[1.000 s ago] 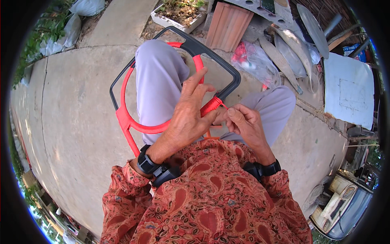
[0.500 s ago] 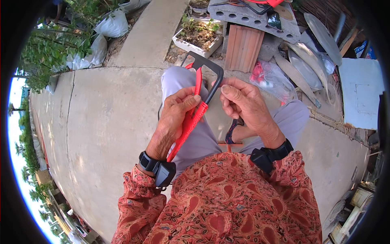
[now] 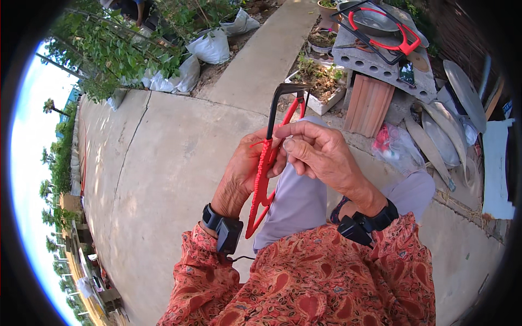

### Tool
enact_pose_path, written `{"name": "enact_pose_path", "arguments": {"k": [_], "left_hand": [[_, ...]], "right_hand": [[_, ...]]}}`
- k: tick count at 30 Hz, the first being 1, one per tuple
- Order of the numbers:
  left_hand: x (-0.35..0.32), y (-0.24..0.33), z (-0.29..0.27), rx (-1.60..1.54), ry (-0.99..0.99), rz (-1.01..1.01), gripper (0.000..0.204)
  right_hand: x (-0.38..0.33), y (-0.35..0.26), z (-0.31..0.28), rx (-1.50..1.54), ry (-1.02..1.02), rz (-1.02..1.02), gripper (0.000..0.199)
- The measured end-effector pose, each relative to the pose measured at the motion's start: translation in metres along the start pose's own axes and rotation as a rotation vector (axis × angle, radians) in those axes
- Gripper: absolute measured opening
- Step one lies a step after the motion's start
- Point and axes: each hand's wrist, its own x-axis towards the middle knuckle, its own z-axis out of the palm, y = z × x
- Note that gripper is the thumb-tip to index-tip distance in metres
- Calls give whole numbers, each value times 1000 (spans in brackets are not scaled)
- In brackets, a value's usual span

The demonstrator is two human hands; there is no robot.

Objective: Weaving red plastic rope onto a black furniture frame to create a seat or backrest.

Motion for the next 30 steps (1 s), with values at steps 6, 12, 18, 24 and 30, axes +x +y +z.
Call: {"name": "enact_pose_path", "arguments": {"k": [6, 12, 18, 24, 30], "left_hand": [[-11, 6, 9, -94, -12, 10, 19], [-12, 3, 21, -79, -35, -7, 21], [-11, 1, 35, 45, 14, -12, 19], [-9, -2, 49, 88, 72, -13, 19], [-5, -5, 52, 117, 76, -8, 18]], "right_hand": [[4, -8, 12, 112, -34, 15, 32], [-2, -11, 10, 164, -38, 14, 31], [-8, -1, 0, 155, 5, -6, 28], [-20, -8, -3, 134, 41, 20, 29], [-23, -5, -5, 230, 38, 41, 31]]}}
